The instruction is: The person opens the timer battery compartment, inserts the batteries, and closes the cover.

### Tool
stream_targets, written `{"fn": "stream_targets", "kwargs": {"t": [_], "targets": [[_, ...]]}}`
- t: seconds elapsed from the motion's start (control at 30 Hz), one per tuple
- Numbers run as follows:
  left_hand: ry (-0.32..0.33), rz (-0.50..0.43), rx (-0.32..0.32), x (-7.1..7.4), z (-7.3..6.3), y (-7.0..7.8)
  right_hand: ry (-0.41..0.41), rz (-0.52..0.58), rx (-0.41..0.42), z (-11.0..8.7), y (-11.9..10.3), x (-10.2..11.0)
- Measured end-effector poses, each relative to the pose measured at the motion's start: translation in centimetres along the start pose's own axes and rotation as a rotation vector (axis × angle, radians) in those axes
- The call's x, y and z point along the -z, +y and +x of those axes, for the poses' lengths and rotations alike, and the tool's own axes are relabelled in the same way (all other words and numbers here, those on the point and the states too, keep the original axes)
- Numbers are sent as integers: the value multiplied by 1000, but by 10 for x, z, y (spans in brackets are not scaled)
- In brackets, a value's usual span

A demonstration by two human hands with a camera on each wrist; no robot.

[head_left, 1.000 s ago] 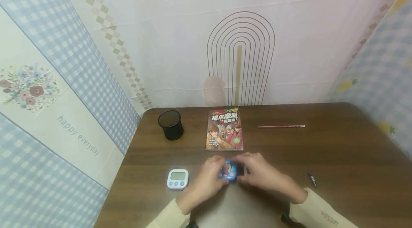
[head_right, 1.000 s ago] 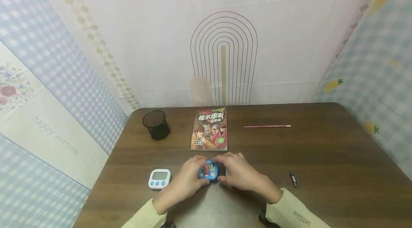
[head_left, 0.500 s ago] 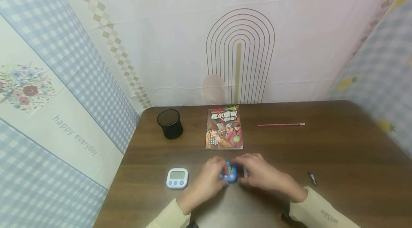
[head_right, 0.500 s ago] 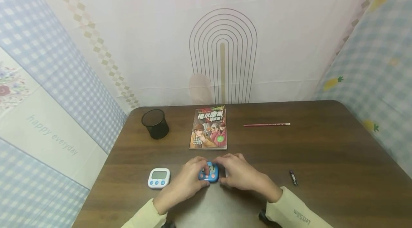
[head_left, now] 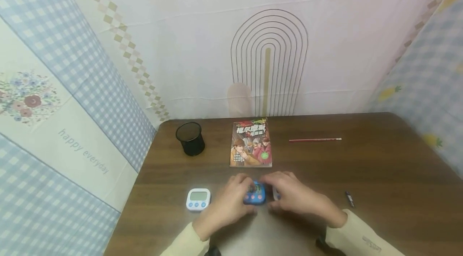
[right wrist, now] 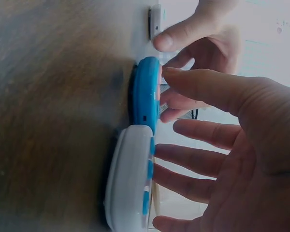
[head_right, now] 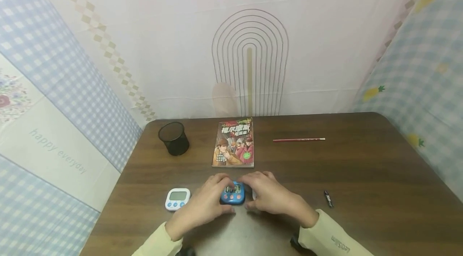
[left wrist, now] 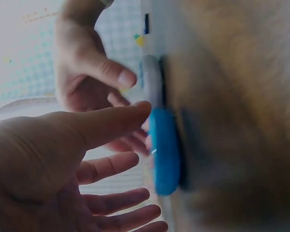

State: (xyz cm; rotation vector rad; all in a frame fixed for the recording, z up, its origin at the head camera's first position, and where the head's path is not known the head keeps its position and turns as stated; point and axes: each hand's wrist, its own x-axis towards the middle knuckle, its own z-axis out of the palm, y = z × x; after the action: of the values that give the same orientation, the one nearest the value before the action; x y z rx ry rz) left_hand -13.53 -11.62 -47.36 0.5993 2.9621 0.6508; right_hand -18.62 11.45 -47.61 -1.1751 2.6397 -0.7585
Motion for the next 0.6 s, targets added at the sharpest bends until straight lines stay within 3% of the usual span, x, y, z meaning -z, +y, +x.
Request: {"fn": "stream_targets", "kwargs": {"t": [0.27, 0.6], "targets": [[84, -39, 65, 24, -6, -10, 20, -1, 28, 1, -3, 3], [113, 83, 92, 38, -18, -39, 18, 45, 2, 0, 4, 6]]}}
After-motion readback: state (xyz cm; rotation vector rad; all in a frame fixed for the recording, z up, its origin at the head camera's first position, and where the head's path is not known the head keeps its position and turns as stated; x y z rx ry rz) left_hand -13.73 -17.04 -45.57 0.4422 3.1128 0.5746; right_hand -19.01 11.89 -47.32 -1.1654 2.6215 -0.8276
